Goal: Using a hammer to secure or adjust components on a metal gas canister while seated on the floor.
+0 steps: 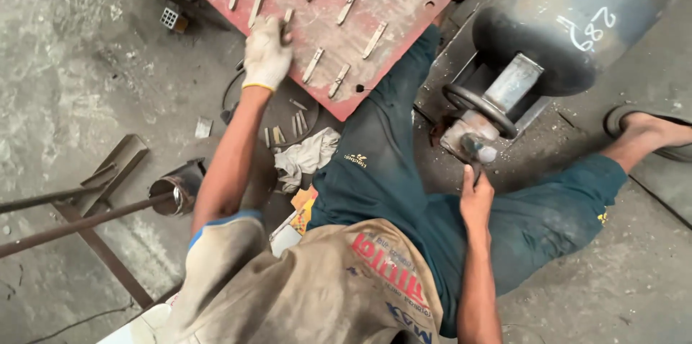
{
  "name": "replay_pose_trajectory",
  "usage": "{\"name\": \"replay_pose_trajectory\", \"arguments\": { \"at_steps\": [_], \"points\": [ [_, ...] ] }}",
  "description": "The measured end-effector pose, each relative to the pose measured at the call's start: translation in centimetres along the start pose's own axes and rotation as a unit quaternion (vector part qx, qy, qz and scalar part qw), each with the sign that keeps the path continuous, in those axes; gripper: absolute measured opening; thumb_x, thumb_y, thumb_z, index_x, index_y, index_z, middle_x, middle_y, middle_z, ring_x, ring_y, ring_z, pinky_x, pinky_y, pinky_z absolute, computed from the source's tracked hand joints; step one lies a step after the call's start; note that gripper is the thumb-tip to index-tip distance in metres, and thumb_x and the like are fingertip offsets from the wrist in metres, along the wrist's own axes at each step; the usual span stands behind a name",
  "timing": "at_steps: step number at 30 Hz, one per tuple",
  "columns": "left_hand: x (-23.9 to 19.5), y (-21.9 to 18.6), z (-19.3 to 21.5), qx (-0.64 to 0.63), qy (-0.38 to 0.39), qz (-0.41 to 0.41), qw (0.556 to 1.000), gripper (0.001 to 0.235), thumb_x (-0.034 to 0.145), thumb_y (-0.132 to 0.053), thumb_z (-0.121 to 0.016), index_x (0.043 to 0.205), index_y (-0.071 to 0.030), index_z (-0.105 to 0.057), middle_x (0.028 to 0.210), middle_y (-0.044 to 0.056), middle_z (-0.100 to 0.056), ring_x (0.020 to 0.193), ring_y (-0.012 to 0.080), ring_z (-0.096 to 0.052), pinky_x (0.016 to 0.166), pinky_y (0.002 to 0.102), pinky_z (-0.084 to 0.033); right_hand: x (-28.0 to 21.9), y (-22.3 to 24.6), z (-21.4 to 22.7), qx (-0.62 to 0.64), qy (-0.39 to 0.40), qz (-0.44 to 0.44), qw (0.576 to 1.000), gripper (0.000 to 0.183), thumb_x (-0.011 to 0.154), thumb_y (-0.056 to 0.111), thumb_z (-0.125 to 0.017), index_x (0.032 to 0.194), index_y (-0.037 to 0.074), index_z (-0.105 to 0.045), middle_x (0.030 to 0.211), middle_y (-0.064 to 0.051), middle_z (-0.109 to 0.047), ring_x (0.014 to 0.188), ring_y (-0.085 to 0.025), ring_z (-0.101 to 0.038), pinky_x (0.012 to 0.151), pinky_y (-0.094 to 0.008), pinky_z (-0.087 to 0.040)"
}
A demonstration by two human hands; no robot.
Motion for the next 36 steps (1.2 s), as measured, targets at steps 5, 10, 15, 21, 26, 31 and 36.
{"name": "replay_pose_trajectory", "arguments": {
  "at_steps": [5, 10, 15, 21, 26, 31, 36],
  "points": [
    [-0.6, -3.4, 3.4, 0.137, -0.138, -0.081, 0.978, 0.043, 0.082, -0.031, -0.079, 0.111, -0.006, -0.060, 0.110, 0.019, -0.065, 0.093, 0.0417, -0.066, 0.076, 0.051, -0.052, -0.3, -0.2, 0.0, 0.001, -0.001, 0.011, 1.000, 0.035, 0.109, 0.030, -0.057, 0.105, -0.004, -0.065, 0.069, -0.019, -0.059, 0.061, -0.026, -0.053, 0.063, -0.043, -0.046],
    [-0.3, -12.3, 2.2, -0.026, 0.056, -0.099, 0.993, 0.037, 0.087, -0.023, -0.070, 0.119, -0.006, -0.059, 0.101, 0.021, -0.067, 0.093, 0.0404, -0.067, 0.075, 0.051, -0.053, -0.1, 0.0, -0.2, -0.007, -0.011, 0.012, 1.000, 0.035, 0.109, 0.030, -0.057, 0.106, -0.004, -0.065, 0.069, -0.020, -0.059, 0.061, -0.028, -0.052, 0.063, -0.044, -0.046],
    [1.0, -13.6, -7.9, -0.030, 0.110, -0.205, 0.972, 0.035, 0.092, -0.016, -0.065, 0.121, -0.001, -0.054, 0.103, 0.028, -0.068, 0.097, 0.0461, -0.067, 0.084, 0.056, -0.052, 0.3, -1.4, -0.7, -0.003, -0.041, 0.030, 0.999, 0.035, 0.106, 0.030, -0.059, 0.110, -0.004, -0.066, 0.074, -0.023, -0.064, 0.063, -0.032, -0.060, 0.065, -0.044, -0.050],
    [-1.1, -24.6, -10.9, -0.214, 0.237, -0.120, 0.940, 0.030, 0.095, -0.019, -0.064, 0.121, -0.008, -0.058, 0.108, 0.025, -0.069, 0.100, 0.0448, -0.066, 0.084, 0.054, -0.051, 0.0, -0.8, -0.1, -0.024, -0.053, 0.054, 0.997, 0.036, 0.106, 0.031, -0.060, 0.110, -0.004, -0.066, 0.084, -0.031, -0.063, 0.076, -0.046, -0.061, 0.065, -0.046, -0.050],
    [-5.3, -32.7, -17.2, -0.401, 0.268, -0.188, 0.856, 0.035, 0.087, 0.003, -0.059, 0.121, -0.007, -0.058, 0.103, 0.016, -0.074, 0.097, 0.0305, -0.077, 0.085, 0.038, -0.058, 0.1, 0.3, 0.0, 0.002, 0.000, -0.011, 1.000, 0.039, 0.106, 0.034, -0.058, 0.106, -0.005, -0.064, 0.070, -0.026, -0.060, 0.060, -0.036, -0.058, 0.063, -0.046, -0.047],
    [-7.3, -33.3, -23.7, -0.433, 0.191, -0.316, 0.822, 0.044, 0.083, 0.008, -0.061, 0.123, -0.010, -0.062, 0.107, 0.013, -0.073, 0.095, 0.0297, -0.075, 0.083, 0.035, -0.059, 0.2, 1.0, 0.4, 0.005, -0.005, -0.011, 1.000, 0.040, 0.105, 0.036, -0.058, 0.105, -0.004, -0.065, 0.067, -0.022, -0.058, 0.057, -0.028, -0.055, 0.061, -0.044, -0.046],
    [-7.4, -33.3, -22.9, -0.379, 0.138, -0.375, 0.835, 0.047, 0.080, 0.010, -0.067, 0.123, -0.009, -0.064, 0.105, 0.013, -0.072, 0.093, 0.0331, -0.072, 0.082, 0.041, -0.055, 0.5, 4.5, 4.8, 0.018, 0.007, -0.033, 0.999, 0.040, 0.106, 0.037, -0.058, 0.102, -0.002, -0.066, 0.064, -0.018, -0.055, 0.060, -0.022, -0.048, 0.058, -0.044, -0.043]
  ]
}}
Point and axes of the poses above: each hand's wrist, its own x-axis towards the middle knuckle, its own z-axis out of the back of the hand, y = z × x, the point moved 2 cm from there along x, towards the middle knuckle
